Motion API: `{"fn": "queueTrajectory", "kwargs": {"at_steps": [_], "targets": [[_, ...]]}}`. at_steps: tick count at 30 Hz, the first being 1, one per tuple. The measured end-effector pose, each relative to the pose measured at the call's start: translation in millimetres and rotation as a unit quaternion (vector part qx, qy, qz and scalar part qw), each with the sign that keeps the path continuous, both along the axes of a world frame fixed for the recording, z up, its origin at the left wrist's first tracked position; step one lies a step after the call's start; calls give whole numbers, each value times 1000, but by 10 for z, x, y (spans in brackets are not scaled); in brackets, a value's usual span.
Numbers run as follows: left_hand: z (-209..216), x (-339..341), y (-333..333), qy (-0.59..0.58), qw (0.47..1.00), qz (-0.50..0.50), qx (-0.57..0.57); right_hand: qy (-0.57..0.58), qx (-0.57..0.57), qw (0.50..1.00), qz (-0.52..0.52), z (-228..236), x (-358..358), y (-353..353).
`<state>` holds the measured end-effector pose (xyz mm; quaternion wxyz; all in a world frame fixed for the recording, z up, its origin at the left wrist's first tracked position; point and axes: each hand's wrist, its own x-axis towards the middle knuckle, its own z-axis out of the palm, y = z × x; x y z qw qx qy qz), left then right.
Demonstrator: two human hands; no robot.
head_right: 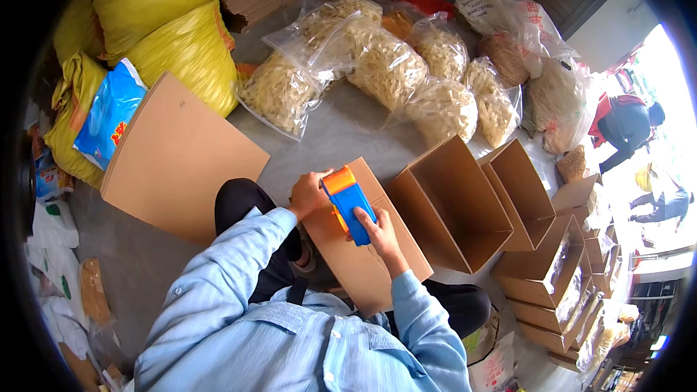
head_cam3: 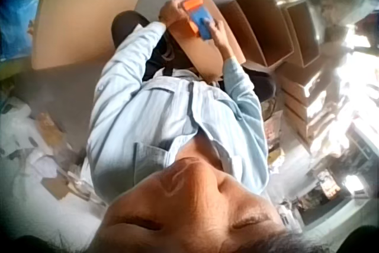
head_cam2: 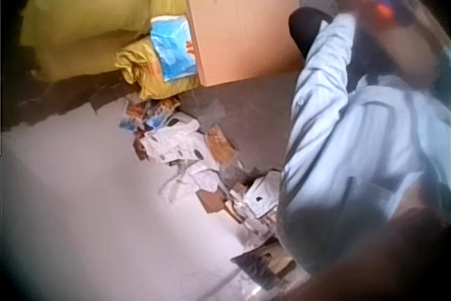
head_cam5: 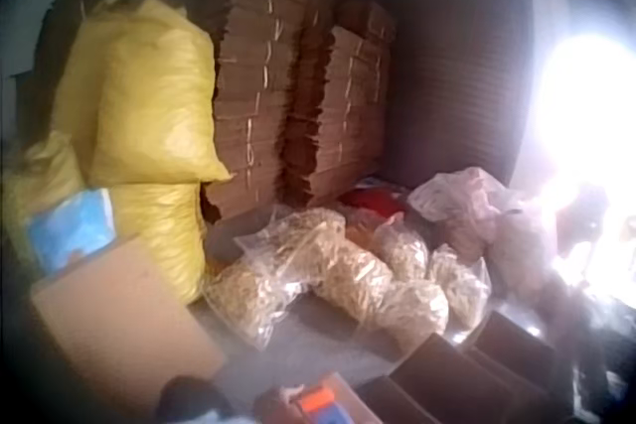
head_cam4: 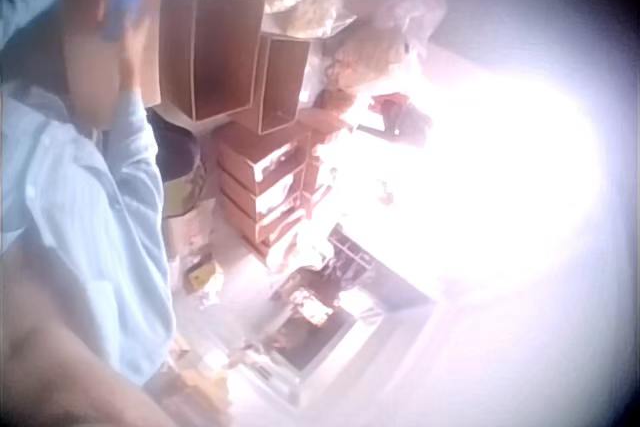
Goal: The person assembles flat cardboard boxes into rectangular containers using a handheld tape dispenser. They fold the box flaps, apply tape to seal the seams, and place the finished boxes into a stack. The person also handles small paper inserts and places them into the boxes.
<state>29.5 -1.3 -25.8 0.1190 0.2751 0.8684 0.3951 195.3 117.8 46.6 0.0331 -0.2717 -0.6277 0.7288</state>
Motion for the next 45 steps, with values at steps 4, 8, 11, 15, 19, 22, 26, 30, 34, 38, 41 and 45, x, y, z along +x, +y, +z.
{"fn": "queueTrajectory", "kwargs": {"at_steps": [4, 8, 11, 15, 19, 22, 26, 30, 34, 38, 41, 45], "targets": [[15, 1, -41, -22, 1000, -17, 9, 17, -15, 995, 102, 4, 163, 69], [-55, -62, 32, 149, 973, -9, 174, 11, 2, 998, 58, -18, 303, -13], [241, -42, -9, -91, 972, -17, 214, 6, -5, 998, 61, -16, 319, -19], [471, -131, -138, -576, 800, -76, 147, 10, -13, 999, 47, 24, 295, -24], [407, -84, -108, -598, 774, -70, 197, 7, -10, 998, 65, 12, 267, -20], [204, -97, -46, -525, 826, -30, 204, 6, 5, 998, 65, 22, 221, -28], [-61, -368, 89, -356, 920, -31, 163, -2, 57, 996, 68, 185, 197, -66], [-186, -835, 238, -127, 985, 65, 99, -49, 85, 994, 55, 213, 389, -3], [-516, -1254, 169, -138, 982, 107, 68, -77, 88, 991, 65, 219, 704, 72], [-944, -1170, 154, -197, 970, 139, 19, -91, 113, 988, 61, 206, 649, 41], [-1215, -912, 159, -370, 927, 40, -53, -94, 91, 990, 59, 231, 636, 56], [-1244, -812, 130, -570, 819, -29, -61, -84, 118, 988, 48, 117, 678, 58]]}}
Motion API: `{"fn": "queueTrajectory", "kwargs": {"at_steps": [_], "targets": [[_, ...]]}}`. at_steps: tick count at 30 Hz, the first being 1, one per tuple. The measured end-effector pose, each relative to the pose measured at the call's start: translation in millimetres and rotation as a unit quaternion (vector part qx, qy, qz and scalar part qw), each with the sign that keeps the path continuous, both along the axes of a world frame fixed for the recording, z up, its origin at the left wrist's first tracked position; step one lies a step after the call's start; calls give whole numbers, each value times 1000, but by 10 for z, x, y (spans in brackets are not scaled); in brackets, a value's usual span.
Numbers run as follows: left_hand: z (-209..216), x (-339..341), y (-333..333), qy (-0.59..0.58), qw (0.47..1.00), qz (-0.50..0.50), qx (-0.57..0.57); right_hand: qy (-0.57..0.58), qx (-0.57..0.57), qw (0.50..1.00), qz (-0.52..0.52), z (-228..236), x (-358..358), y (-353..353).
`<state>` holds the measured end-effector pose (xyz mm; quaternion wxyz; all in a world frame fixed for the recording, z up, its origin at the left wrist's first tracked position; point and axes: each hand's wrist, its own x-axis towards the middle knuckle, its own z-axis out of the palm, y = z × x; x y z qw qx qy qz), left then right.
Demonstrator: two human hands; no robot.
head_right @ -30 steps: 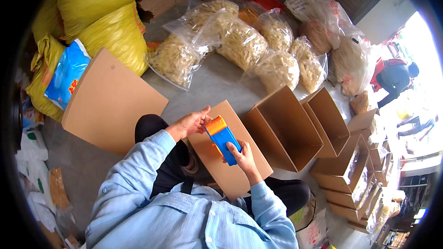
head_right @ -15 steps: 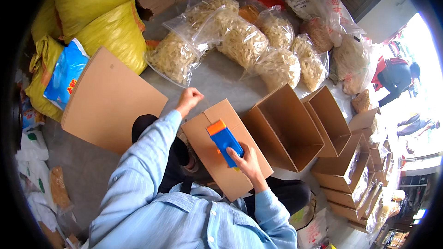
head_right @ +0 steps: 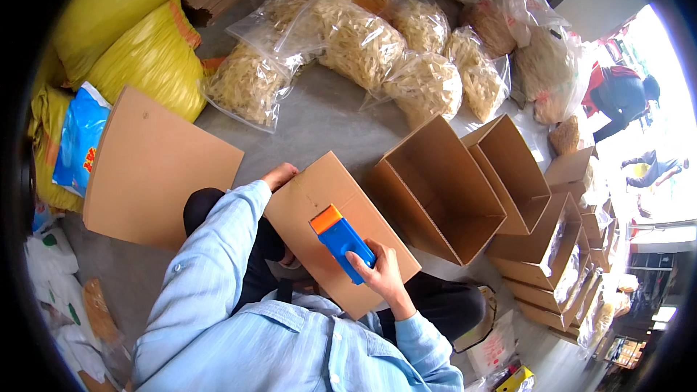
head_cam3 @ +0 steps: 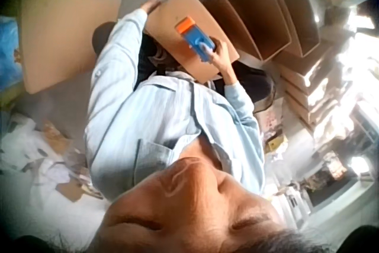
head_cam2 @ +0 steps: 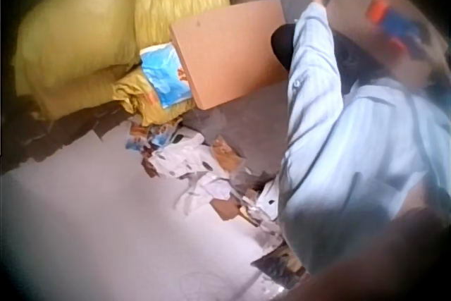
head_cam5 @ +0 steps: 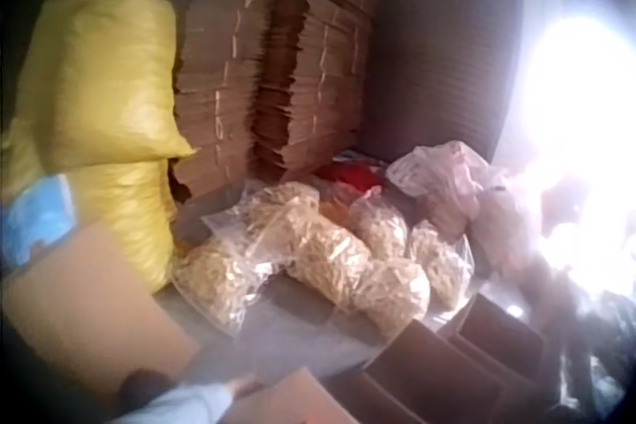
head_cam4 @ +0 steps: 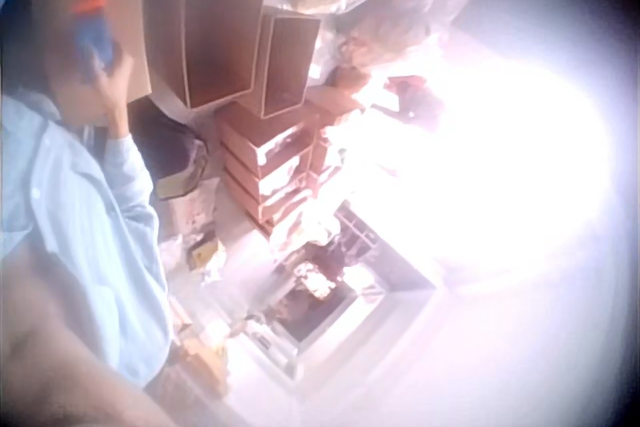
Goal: The person assembles flat cardboard boxes into rectangular containers using a handheld tape dispenser. They fold the box flaps, apply tape to seal the seams, and place the finished boxes into a stack. The person also handles small paper inserts and places them into the boxes.
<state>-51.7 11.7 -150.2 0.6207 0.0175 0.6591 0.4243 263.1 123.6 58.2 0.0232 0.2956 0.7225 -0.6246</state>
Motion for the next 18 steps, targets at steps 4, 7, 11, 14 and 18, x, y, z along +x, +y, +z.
{"fn": "queueTrajectory", "kwargs": {"at_steps": [4, 7, 11, 14, 18], "targets": [[316, 148, -132, -39, 997, 48, -55, -13, -3, 1000, -8, 73, -21, -1], [146, 74, -154, -8, 998, 9, -58, 3, 22, 1000, -9, -12, -5, -6], [748, 34, 58, 119, 984, -64, 112, 12, 22, 1000, -13, -73, 5, 22], [781, 431, -40, 482, 859, -43, 169, -11, -67, 998, 8, 83, -10, 65], [1100, 573, 92, 586, 800, -112, 57, -21, 28, 997, 63, 112, 356, 116]]}}
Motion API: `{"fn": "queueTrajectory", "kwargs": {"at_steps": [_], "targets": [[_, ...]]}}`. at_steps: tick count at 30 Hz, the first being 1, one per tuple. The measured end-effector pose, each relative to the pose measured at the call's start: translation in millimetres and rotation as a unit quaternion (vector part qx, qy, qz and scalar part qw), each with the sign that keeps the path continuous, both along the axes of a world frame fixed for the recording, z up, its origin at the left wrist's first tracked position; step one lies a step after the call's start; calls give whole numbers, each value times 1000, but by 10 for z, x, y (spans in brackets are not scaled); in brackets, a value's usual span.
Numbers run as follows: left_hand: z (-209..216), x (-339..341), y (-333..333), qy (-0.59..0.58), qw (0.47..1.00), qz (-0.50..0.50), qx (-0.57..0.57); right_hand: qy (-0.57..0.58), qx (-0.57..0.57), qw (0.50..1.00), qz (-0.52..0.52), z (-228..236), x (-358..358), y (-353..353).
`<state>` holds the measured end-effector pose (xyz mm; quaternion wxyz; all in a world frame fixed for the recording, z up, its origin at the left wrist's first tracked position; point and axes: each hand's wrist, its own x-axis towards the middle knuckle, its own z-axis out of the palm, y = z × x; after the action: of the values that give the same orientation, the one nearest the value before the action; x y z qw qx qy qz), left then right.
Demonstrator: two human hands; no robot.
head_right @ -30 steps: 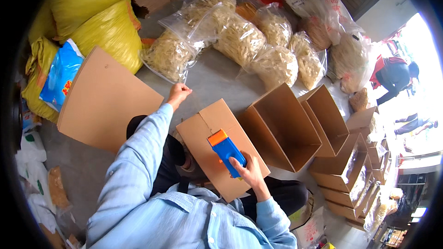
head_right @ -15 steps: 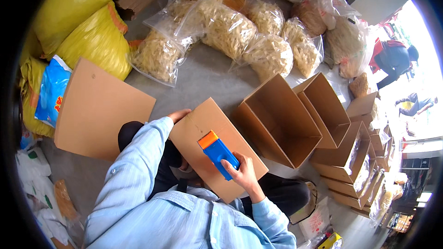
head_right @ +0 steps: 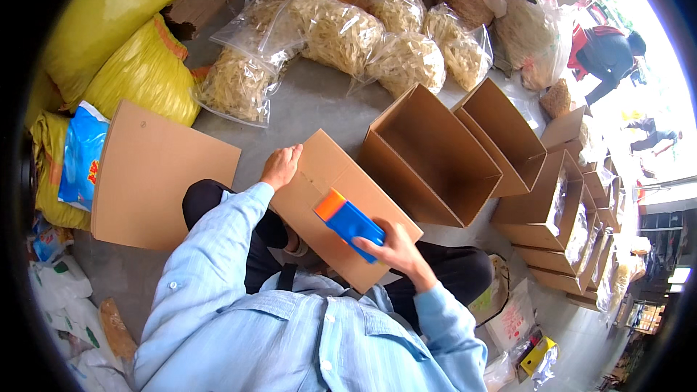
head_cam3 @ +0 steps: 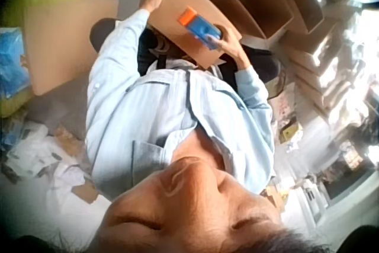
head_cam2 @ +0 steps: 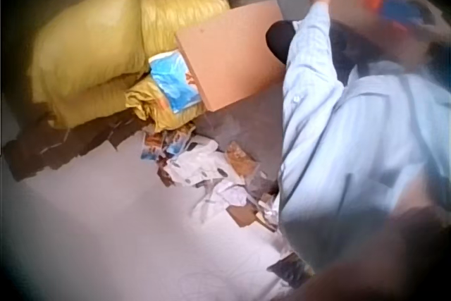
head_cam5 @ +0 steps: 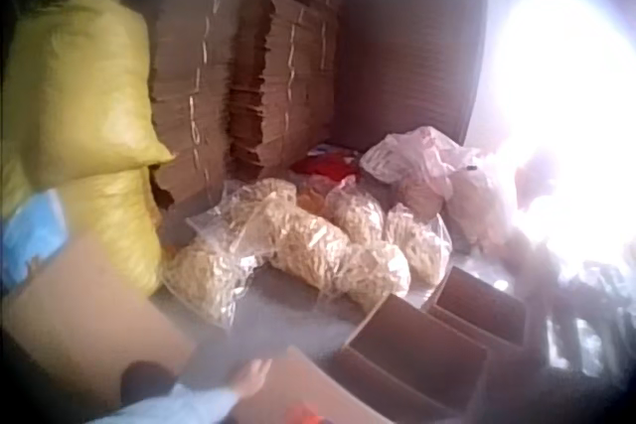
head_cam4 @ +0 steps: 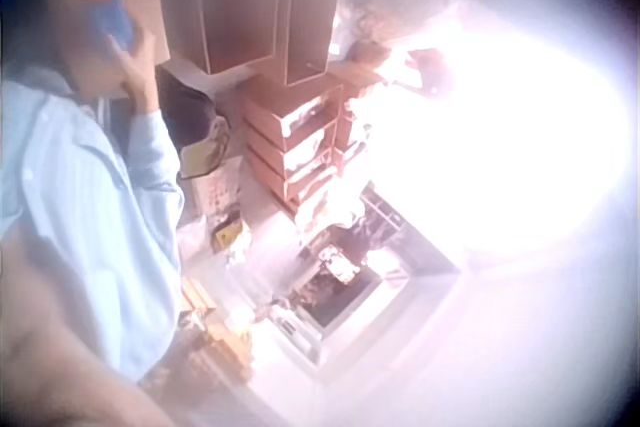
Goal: The person assembles flat cardboard boxes into rectangular containers using a handheld tape dispenser. They fold the box flaps, apply tape to seal the seams, and place the finished boxes into a stack. The person also handles small paper inserts and places them into the boxes.
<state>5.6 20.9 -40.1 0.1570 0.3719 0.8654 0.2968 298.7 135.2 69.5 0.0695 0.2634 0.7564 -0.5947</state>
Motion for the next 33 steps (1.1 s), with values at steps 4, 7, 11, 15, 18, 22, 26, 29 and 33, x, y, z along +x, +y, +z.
{"fn": "queueTrajectory", "kwargs": {"at_steps": [4, 7, 11, 15, 18, 22, 26, 29, 33], "targets": [[36, 1, -14, 0, 1000, -9, -19, -112, -28, 993, -35, 245, 782, 147], [55, -8, 55, 19, 1000, -18, 5, -120, -24, 991, -52, 174, 943, 49], [108, -89, 85, 21, 997, -25, -67, -15, 81, 993, -87, -110, 1090, -50], [43, -96, 73, 182, 974, -66, -118, 53, 158, 982, -89, -258, 733, -138], [293, -6, 28, 139, 960, -100, -222, 124, 155, 976, -85, -385, -5, -201], [322, -202, 34, 103, 961, -81, -244, 154, 87, 979, -102, -458, -603, -97], [252, -293, 91, 72, 955, -74, -277, 110, -3, 994, 9, -345, -391, 94], [290, -275, -15, 59, 956, -67, -280, -46, 36, 998, 4, 3, 193, 226], [328, -247, 83, 57, 955, -80, -280, -265, 103, 958, 33, 89, 661, 359]]}}
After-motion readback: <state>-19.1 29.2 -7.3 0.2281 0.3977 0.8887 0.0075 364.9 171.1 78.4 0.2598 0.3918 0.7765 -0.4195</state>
